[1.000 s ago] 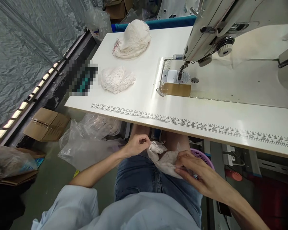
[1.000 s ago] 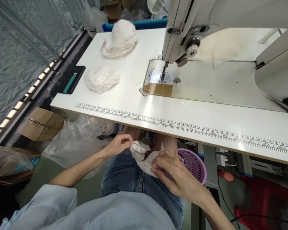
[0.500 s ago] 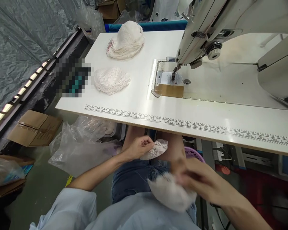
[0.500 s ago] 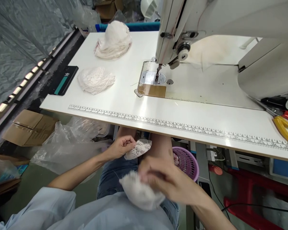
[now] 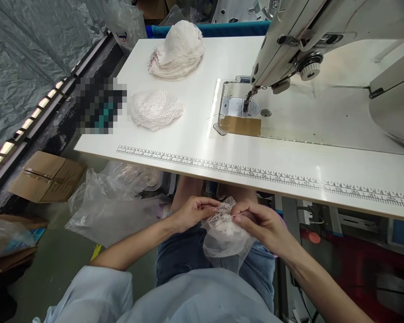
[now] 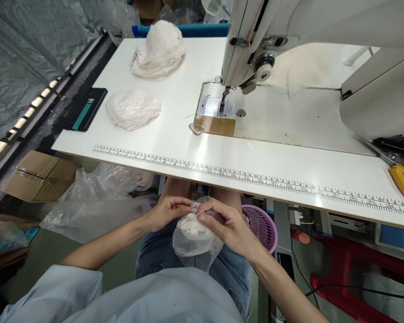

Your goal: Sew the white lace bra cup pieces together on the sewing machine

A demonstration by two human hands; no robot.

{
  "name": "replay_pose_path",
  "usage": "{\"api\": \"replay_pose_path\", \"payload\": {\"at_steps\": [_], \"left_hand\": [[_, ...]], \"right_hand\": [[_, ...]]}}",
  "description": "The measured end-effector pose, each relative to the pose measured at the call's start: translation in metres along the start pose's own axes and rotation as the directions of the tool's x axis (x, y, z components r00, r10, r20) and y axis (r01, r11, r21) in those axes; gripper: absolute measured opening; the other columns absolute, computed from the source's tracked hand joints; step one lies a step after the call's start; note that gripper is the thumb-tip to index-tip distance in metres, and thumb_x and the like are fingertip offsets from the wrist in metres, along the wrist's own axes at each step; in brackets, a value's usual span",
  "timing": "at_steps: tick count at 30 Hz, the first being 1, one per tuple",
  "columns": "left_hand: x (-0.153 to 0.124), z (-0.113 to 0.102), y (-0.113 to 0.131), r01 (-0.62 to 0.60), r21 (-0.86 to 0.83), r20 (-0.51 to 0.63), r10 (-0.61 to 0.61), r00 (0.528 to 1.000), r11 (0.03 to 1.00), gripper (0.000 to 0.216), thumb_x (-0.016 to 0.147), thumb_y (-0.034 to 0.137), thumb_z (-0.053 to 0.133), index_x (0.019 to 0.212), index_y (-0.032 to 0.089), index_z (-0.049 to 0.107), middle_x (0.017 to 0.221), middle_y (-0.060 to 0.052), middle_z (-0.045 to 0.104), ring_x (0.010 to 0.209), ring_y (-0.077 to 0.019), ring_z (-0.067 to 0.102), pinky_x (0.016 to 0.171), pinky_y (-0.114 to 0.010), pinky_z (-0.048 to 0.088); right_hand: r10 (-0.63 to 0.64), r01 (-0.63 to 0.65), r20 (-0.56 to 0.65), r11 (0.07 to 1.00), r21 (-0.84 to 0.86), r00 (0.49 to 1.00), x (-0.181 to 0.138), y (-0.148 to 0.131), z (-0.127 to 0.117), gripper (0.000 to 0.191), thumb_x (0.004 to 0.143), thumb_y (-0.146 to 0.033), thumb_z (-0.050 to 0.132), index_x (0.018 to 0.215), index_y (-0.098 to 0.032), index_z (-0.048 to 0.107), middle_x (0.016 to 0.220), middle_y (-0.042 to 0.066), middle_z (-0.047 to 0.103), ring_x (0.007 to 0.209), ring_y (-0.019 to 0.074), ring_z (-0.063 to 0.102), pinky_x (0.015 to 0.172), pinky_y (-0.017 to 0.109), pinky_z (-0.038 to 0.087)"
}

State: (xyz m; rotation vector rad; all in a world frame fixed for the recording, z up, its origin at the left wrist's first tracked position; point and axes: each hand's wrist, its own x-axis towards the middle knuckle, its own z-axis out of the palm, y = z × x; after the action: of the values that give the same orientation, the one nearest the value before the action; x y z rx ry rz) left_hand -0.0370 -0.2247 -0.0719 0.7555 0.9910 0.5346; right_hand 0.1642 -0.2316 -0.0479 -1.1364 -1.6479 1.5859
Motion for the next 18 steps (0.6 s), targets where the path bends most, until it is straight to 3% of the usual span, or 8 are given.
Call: {"api": "replay_pose_path", "payload": {"at_steps": [3, 8, 18], "left_hand": [[-0.004, 0.004, 0.000, 0.021, -0.041, 0.017, -0.020, 1.000, 0.999, 0.039, 0.067, 0.041, 0.074, 0.093, 0.013, 0.071, 0.084, -0.007, 0.070, 0.075, -0.0134, 0.060, 0.072, -0.025, 0.044], [-0.013, 0.009, 0.005, 0.050, -0.109, 0.033, -0.047, 0.998, 0.993, 0.033, 0.068, 0.035, 0.074, 0.094, 0.016, 0.072, 0.089, -0.006, 0.071, 0.077, -0.0127, 0.060, 0.072, -0.023, 0.043], [-0.019, 0.005, 0.004, 0.060, -0.131, -0.014, -0.063, 0.998, 0.990, 0.032, 0.066, 0.034, 0.075, 0.093, 0.015, 0.073, 0.081, -0.005, 0.071, 0.073, -0.0125, 0.059, 0.072, -0.025, 0.044]], "right_hand": [[0.031, -0.036, -0.092, 0.998, -0.052, 0.995, 0.002, 0.004, 0.001, 0.017, 0.086, -0.036, 0.057, 0.084, -0.019, 0.060, 0.074, 0.002, 0.061, 0.063, 0.0132, 0.055, 0.053, 0.022, 0.044], [-0.040, 0.029, -0.173, 0.997, -0.070, 0.984, 0.002, 0.007, 0.004, 0.015, 0.081, -0.034, 0.064, 0.079, -0.020, 0.062, 0.076, 0.002, 0.064, 0.067, 0.0144, 0.059, 0.058, 0.023, 0.048], [-0.043, 0.039, -0.112, 0.999, -0.035, 0.993, 0.001, 0.009, 0.003, 0.011, 0.084, -0.030, 0.061, 0.081, -0.020, 0.062, 0.075, 0.002, 0.063, 0.065, 0.0140, 0.057, 0.056, 0.023, 0.044]]}}
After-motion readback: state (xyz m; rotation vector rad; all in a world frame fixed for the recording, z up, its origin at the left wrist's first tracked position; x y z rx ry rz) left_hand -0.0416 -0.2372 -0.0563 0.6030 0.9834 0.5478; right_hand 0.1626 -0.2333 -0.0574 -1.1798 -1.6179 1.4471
